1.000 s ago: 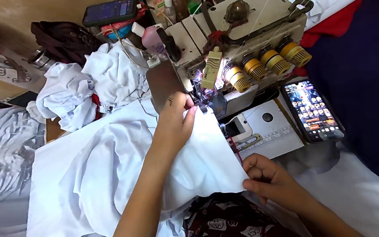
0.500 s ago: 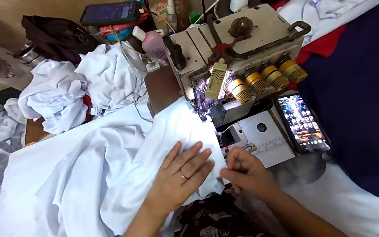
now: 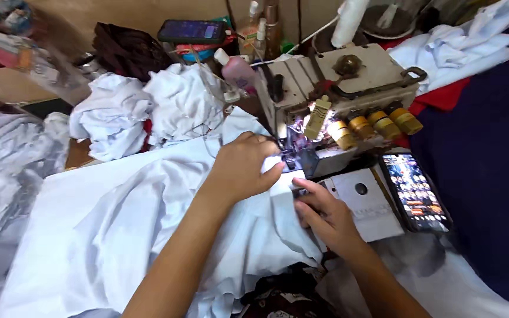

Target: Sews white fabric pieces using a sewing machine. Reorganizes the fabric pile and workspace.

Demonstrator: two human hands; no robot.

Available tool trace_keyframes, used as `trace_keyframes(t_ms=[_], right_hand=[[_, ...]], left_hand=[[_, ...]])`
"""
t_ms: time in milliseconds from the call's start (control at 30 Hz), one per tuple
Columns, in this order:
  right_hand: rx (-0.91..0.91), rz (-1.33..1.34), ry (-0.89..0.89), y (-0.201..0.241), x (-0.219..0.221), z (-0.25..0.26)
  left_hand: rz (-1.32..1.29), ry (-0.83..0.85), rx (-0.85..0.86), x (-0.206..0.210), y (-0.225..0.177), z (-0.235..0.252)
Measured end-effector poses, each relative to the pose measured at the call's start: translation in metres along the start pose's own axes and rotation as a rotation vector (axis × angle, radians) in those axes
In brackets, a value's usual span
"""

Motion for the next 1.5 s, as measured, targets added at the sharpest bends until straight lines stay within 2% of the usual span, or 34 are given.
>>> trace_keyframes(t_ms=[100,167,267,367,433,567,700,867,967,1067,1167,1233,1333,1433,1500], right_hand=[[-0.034,-0.020,0.020,0.004,0.000,-0.012],[-0.043,-0.037,0.073,0.011,-0.001,-0.015],[-0.069,0.006,0.196,0.015,-0.003,-0.015],[-0.141,0.099,0.226,0.011,-0.001,-0.011],[-0.221,0.078,0.260,0.013,0.004,-0.008],[-0.305,-0.037,0.334,0.013,0.003,0.000],[-0.280,-0.165,0.177,0.004,-0.033,0.018],[-0.162,-0.024,-0.020,-0.002,-0.044,0.014],[-0.122,0.086,0.008,0.015,-0.035,-0.009],[-0.018,0.115,0.148,0.029,0.007,-0.035],[0.047,-0.044,0.272,0.018,0.052,-0.049],[0.037,-0.194,0.338,0.010,0.065,-0.052],[-0.003,-0.239,0.326,0.005,0.069,-0.048],[-0.030,-0.196,0.252,0.005,0.073,-0.038],[-0.086,-0.218,0.208,0.006,0.083,-0.030]], left_hand=[[0.015,-0.018,-0.274,0.007,-0.001,0.002],[0.009,-0.039,-0.386,0.008,0.001,-0.007],[-0.077,-0.101,-0.454,-0.009,-0.008,-0.034],[-0.030,-0.235,-0.467,-0.024,-0.034,-0.068],[-0.034,-0.256,-0.434,-0.025,-0.061,-0.079],[-0.316,-0.179,-0.230,-0.010,-0.099,-0.072],[-0.366,-0.148,-0.144,-0.002,-0.084,-0.049],[-0.329,-0.189,-0.096,0.006,-0.073,-0.018],[-0.279,-0.245,-0.069,-0.016,-0.073,-0.011],[-0.165,-0.269,-0.054,-0.052,-0.065,-0.012],[0.014,-0.307,-0.057,-0.098,-0.045,-0.028],[0.186,-0.356,-0.119,-0.127,-0.026,-0.055],[0.357,-0.392,-0.343,-0.152,0.006,-0.121],[0.279,-0.247,-0.725,-0.139,0.024,-0.182],[0.178,-0.200,-0.820,-0.116,0.016,-0.195]])
Point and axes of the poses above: each hand's wrist, its own z-axis towards the middle knuckle, its own x-axis out of the palm, y = z × x, the point moved 3 cm from there along z, towards the middle knuckle, and after that the axes turned 14 degrees about x, right-handed, at the moved point
